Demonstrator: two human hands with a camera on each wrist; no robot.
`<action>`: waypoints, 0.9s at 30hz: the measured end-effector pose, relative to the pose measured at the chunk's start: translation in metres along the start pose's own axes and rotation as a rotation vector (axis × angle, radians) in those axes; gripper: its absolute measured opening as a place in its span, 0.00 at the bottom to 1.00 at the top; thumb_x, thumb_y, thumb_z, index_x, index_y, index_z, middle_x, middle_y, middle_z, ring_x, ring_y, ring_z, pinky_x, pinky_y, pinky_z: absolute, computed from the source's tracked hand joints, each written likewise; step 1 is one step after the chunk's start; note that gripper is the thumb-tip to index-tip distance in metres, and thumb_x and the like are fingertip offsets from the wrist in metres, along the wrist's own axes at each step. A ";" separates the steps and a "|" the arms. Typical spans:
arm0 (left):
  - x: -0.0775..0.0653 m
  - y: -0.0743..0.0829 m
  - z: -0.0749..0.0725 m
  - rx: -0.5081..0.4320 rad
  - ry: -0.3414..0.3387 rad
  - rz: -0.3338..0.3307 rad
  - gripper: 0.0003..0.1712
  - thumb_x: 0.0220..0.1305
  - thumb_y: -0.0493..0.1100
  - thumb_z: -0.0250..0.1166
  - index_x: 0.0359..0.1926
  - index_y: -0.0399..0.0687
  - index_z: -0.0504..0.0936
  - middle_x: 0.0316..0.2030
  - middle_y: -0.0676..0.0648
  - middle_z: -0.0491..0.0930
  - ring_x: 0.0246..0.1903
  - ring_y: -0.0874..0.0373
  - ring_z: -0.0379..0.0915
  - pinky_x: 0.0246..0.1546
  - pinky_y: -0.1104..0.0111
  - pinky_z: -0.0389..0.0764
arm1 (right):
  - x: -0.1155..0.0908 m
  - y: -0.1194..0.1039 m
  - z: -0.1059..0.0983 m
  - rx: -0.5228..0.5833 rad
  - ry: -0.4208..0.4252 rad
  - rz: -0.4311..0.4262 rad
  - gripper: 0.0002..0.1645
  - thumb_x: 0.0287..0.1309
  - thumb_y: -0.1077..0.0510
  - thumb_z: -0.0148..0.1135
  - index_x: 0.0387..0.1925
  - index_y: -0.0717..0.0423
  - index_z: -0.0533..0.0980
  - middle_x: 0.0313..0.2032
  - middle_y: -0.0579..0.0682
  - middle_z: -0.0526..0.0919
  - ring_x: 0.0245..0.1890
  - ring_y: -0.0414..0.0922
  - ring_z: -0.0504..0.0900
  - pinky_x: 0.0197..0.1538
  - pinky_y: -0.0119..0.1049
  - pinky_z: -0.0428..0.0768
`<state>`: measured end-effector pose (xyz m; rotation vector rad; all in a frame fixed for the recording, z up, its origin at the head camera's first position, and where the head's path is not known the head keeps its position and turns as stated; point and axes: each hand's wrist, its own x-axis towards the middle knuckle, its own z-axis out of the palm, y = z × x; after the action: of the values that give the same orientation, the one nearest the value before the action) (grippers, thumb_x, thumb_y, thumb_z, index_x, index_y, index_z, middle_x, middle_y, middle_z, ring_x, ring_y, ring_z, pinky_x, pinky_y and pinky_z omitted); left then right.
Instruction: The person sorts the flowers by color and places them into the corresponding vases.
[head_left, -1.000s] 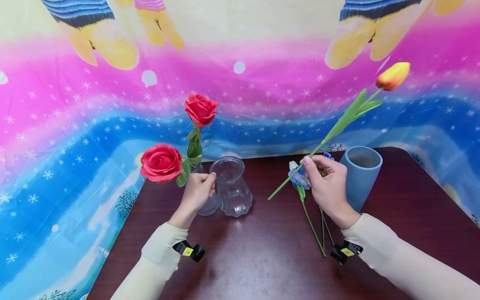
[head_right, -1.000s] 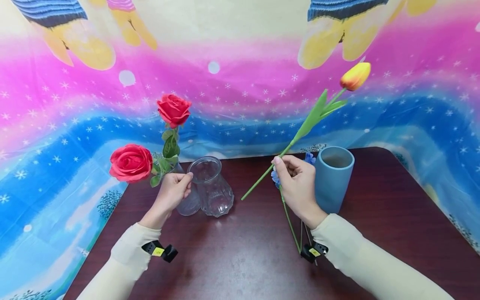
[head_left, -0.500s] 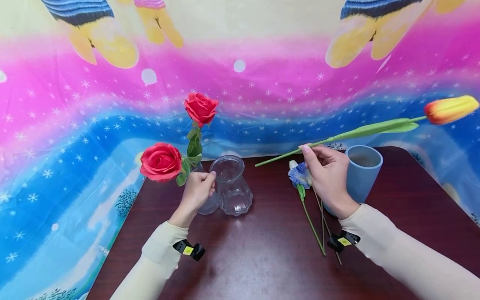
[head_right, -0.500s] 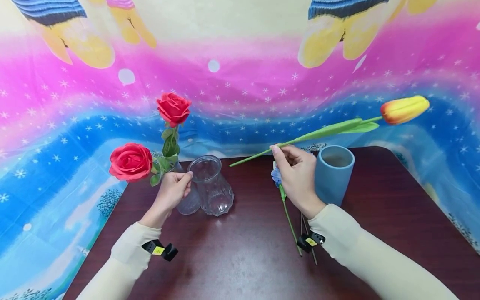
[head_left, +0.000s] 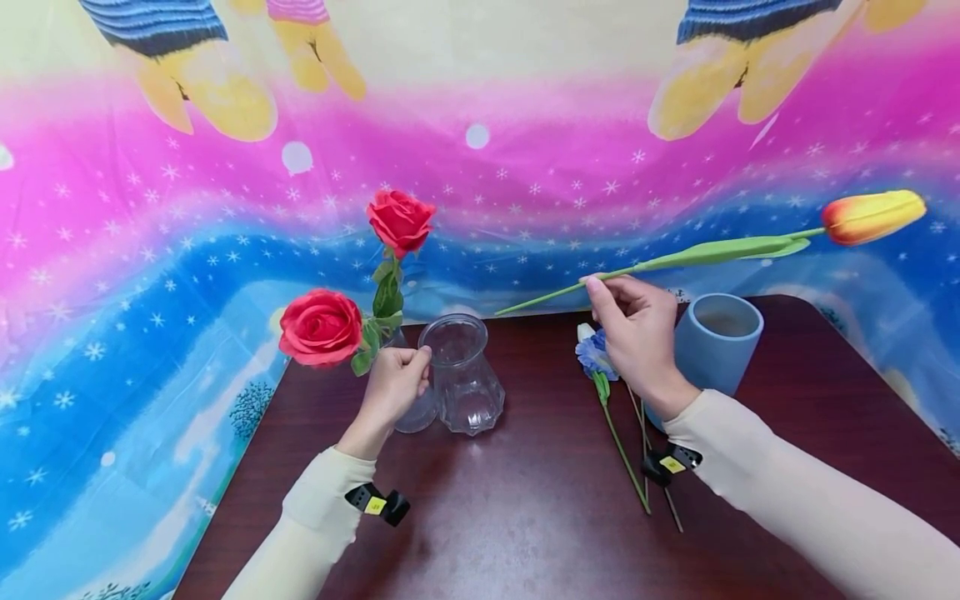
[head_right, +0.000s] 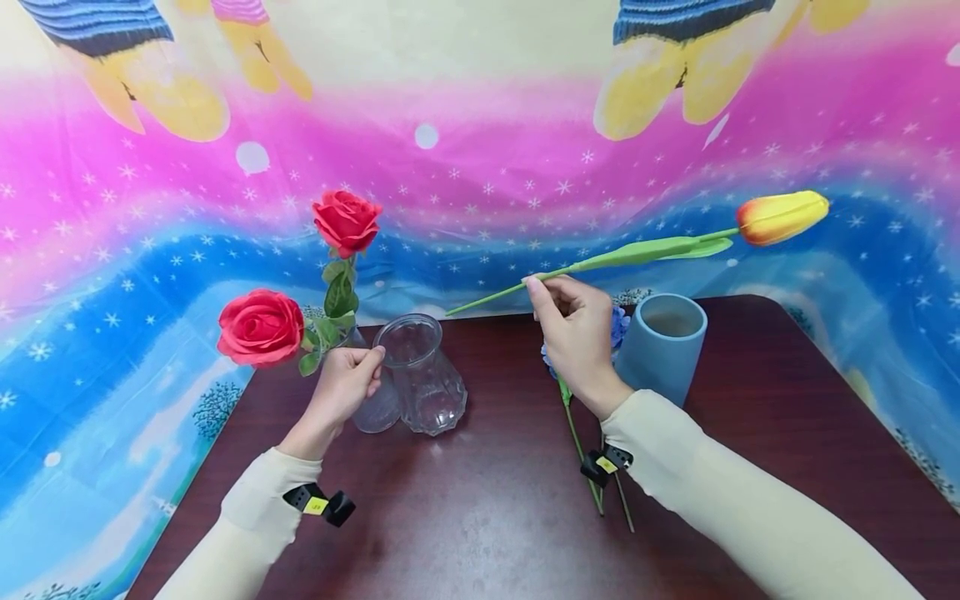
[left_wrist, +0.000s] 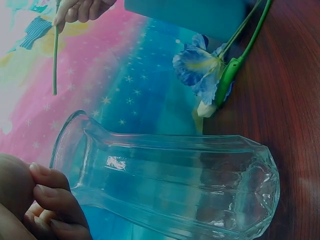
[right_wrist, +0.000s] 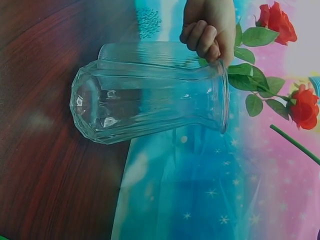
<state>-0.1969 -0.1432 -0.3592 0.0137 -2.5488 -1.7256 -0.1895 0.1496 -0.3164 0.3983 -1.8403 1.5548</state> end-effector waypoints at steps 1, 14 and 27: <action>0.000 0.000 0.000 -0.001 0.000 -0.001 0.29 0.74 0.42 0.56 0.11 0.43 0.71 0.07 0.53 0.67 0.13 0.61 0.64 0.15 0.73 0.57 | 0.001 0.000 0.001 0.000 -0.004 0.004 0.10 0.68 0.63 0.61 0.39 0.67 0.85 0.19 0.39 0.75 0.19 0.37 0.68 0.25 0.31 0.65; 0.001 0.000 0.001 -0.021 0.001 -0.004 0.29 0.74 0.41 0.55 0.11 0.45 0.71 0.07 0.55 0.66 0.12 0.64 0.62 0.14 0.74 0.57 | 0.008 0.000 0.020 -0.048 -0.068 0.011 0.13 0.69 0.61 0.62 0.30 0.64 0.84 0.19 0.42 0.75 0.15 0.38 0.63 0.21 0.33 0.61; 0.001 -0.001 0.001 -0.012 -0.002 -0.004 0.29 0.74 0.41 0.56 0.11 0.44 0.71 0.07 0.54 0.67 0.12 0.63 0.63 0.14 0.73 0.56 | 0.011 0.004 0.039 -0.084 -0.170 0.023 0.14 0.70 0.57 0.62 0.34 0.63 0.86 0.19 0.54 0.76 0.17 0.38 0.64 0.24 0.30 0.62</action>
<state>-0.1983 -0.1432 -0.3606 0.0166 -2.5414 -1.7437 -0.2119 0.1154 -0.3141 0.4838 -2.0388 1.4924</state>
